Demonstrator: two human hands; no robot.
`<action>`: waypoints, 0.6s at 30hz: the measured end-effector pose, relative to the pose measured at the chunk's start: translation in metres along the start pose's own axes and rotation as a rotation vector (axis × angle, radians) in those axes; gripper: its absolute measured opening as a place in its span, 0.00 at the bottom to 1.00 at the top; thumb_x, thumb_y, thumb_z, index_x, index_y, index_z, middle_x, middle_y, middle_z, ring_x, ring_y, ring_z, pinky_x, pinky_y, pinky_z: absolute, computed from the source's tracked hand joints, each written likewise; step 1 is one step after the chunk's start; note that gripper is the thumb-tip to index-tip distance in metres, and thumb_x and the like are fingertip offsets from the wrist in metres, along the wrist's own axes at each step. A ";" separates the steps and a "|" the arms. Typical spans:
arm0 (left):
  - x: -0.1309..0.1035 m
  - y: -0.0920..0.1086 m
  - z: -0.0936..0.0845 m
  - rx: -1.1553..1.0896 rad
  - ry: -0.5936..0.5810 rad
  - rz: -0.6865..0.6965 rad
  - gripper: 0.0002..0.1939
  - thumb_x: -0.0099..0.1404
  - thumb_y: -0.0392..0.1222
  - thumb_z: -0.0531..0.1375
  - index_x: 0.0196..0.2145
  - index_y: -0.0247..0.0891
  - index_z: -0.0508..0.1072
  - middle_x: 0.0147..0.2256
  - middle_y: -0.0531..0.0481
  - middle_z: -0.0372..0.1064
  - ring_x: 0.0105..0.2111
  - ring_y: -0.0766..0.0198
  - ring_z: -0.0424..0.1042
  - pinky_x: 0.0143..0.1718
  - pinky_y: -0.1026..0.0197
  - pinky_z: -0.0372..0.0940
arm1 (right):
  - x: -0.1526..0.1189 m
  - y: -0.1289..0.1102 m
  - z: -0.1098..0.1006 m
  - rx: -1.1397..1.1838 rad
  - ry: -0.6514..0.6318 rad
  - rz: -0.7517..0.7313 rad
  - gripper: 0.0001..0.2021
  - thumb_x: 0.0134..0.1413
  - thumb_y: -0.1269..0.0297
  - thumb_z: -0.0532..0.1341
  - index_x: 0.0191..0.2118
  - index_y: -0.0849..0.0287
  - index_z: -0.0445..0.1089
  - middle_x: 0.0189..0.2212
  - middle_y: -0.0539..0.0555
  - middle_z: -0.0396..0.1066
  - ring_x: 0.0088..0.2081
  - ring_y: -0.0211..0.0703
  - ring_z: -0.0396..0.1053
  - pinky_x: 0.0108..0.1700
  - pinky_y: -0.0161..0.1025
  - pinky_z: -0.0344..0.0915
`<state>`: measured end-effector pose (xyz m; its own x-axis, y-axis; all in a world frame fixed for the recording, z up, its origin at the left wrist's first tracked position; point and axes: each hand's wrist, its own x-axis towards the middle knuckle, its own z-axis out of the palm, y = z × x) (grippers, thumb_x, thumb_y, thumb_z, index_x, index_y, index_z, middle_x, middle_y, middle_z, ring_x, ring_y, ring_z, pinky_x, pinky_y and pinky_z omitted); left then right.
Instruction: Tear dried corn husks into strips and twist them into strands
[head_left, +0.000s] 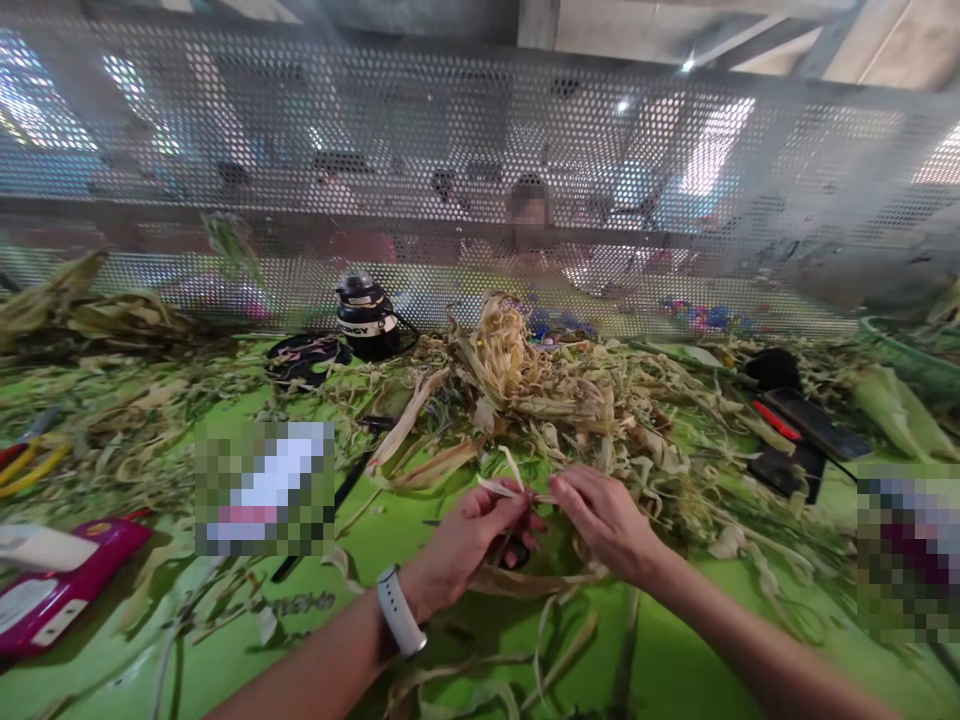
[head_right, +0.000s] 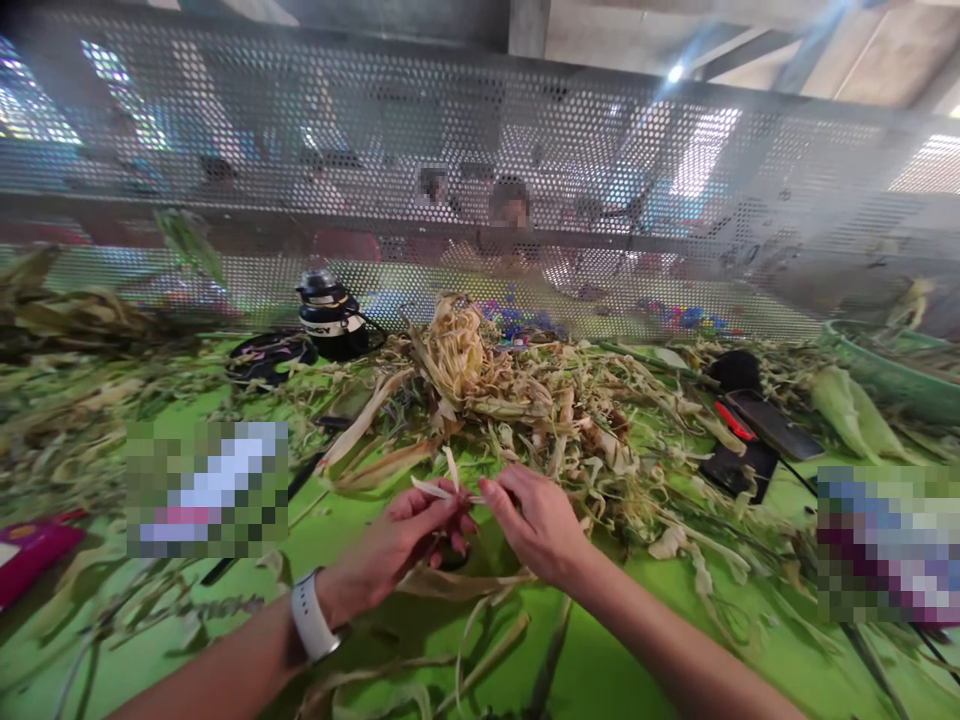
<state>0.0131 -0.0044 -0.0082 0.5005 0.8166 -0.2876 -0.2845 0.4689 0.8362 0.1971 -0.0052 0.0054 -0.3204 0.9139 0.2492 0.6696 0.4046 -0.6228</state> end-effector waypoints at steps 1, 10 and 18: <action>0.000 0.000 0.001 0.015 0.014 0.015 0.10 0.56 0.46 0.62 0.32 0.38 0.69 0.26 0.53 0.71 0.23 0.68 0.68 0.19 0.69 0.54 | 0.000 -0.001 0.003 0.005 -0.020 -0.013 0.19 0.63 0.56 0.46 0.22 0.58 0.55 0.21 0.48 0.57 0.25 0.36 0.58 0.28 0.33 0.54; 0.004 -0.007 0.002 -0.081 0.111 0.124 0.12 0.55 0.45 0.64 0.28 0.36 0.64 0.22 0.57 0.64 0.21 0.74 0.63 0.21 0.72 0.56 | -0.011 -0.016 0.014 -0.030 -0.054 -0.299 0.15 0.63 0.65 0.47 0.26 0.59 0.60 0.22 0.50 0.61 0.25 0.36 0.59 0.29 0.32 0.56; 0.006 -0.002 -0.004 -0.272 -0.042 0.032 0.12 0.54 0.45 0.64 0.33 0.35 0.69 0.18 0.57 0.64 0.14 0.77 0.56 0.15 0.74 0.48 | -0.009 -0.015 -0.001 0.336 -0.065 -0.052 0.19 0.56 0.69 0.54 0.54 0.56 0.57 0.44 0.57 0.63 0.32 0.37 0.65 0.33 0.35 0.65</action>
<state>0.0132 0.0006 -0.0137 0.5193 0.8206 -0.2386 -0.5073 0.5207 0.6866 0.1909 -0.0196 0.0132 -0.3979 0.8838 0.2462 0.3968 0.4077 -0.8224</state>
